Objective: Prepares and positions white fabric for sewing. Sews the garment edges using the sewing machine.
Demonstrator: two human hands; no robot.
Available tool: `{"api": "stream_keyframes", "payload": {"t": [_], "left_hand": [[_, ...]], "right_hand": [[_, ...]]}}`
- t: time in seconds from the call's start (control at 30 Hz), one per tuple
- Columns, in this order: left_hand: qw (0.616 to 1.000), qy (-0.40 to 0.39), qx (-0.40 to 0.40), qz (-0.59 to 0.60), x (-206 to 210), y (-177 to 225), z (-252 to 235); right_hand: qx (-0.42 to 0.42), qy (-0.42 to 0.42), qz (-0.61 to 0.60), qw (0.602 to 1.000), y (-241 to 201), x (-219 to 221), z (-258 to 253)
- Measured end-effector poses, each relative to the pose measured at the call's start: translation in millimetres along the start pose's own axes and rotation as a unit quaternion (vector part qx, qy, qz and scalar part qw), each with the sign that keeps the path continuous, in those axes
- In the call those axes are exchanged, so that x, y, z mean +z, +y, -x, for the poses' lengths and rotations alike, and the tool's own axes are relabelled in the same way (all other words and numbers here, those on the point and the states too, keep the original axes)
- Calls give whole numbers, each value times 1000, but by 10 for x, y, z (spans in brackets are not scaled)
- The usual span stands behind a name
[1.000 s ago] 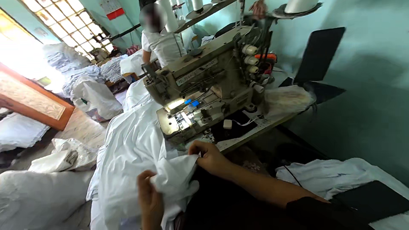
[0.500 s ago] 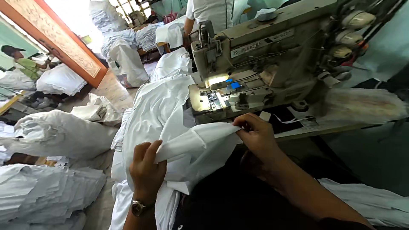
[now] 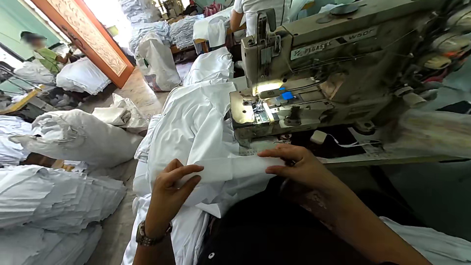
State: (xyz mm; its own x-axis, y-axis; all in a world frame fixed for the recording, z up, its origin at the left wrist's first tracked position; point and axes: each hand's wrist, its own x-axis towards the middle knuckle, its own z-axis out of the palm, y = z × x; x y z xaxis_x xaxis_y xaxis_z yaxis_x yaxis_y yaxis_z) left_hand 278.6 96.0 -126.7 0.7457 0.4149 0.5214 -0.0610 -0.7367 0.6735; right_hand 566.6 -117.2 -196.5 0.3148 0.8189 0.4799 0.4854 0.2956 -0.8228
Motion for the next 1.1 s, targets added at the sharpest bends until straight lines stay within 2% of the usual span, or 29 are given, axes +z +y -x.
{"api": "stream_keyframes", "payload": {"t": [0.07, 0.17, 0.43, 0.53, 0.67, 0.73, 0.8, 0.9, 0.97, 1.0, 1.1], "left_hand": [[994, 26, -4, -102, 45, 5, 25], [984, 47, -14, -169, 70, 14, 50], [978, 71, 13, -197, 91, 111, 52], [984, 65, 32, -162, 141, 127, -37], [998, 51, 31, 21, 343, 66, -496], [997, 55, 21, 47, 516, 43, -846], [999, 29, 33, -4, 727, -34, -1216], [983, -92, 15, -157, 1103, -255, -1767], [957, -178, -43, -224, 1419, -431, -2051], [951, -193, -60, -233, 1575, -512, -2157], [960, -177, -79, -204, 1847, -624, -2412]], "right_hand": [[-12, -3, 100, 995, 10, 15, 2], [-34, -17, 175, 984, 42, 21, 11], [-76, -47, 118, 989, 55, -11, 10], [-91, -59, 111, 988, 35, 6, -8], [-88, -94, 94, 987, -80, 70, -27], [-47, -119, 10, 992, -103, 75, -34], [50, -119, -72, 989, -9, 45, -12], [195, -69, -126, 970, 263, -57, 37], [243, -35, -147, 958, 410, -125, 42], [260, -11, -156, 953, 463, -152, 20], [290, 67, -187, 936, 545, -190, -135]]}}
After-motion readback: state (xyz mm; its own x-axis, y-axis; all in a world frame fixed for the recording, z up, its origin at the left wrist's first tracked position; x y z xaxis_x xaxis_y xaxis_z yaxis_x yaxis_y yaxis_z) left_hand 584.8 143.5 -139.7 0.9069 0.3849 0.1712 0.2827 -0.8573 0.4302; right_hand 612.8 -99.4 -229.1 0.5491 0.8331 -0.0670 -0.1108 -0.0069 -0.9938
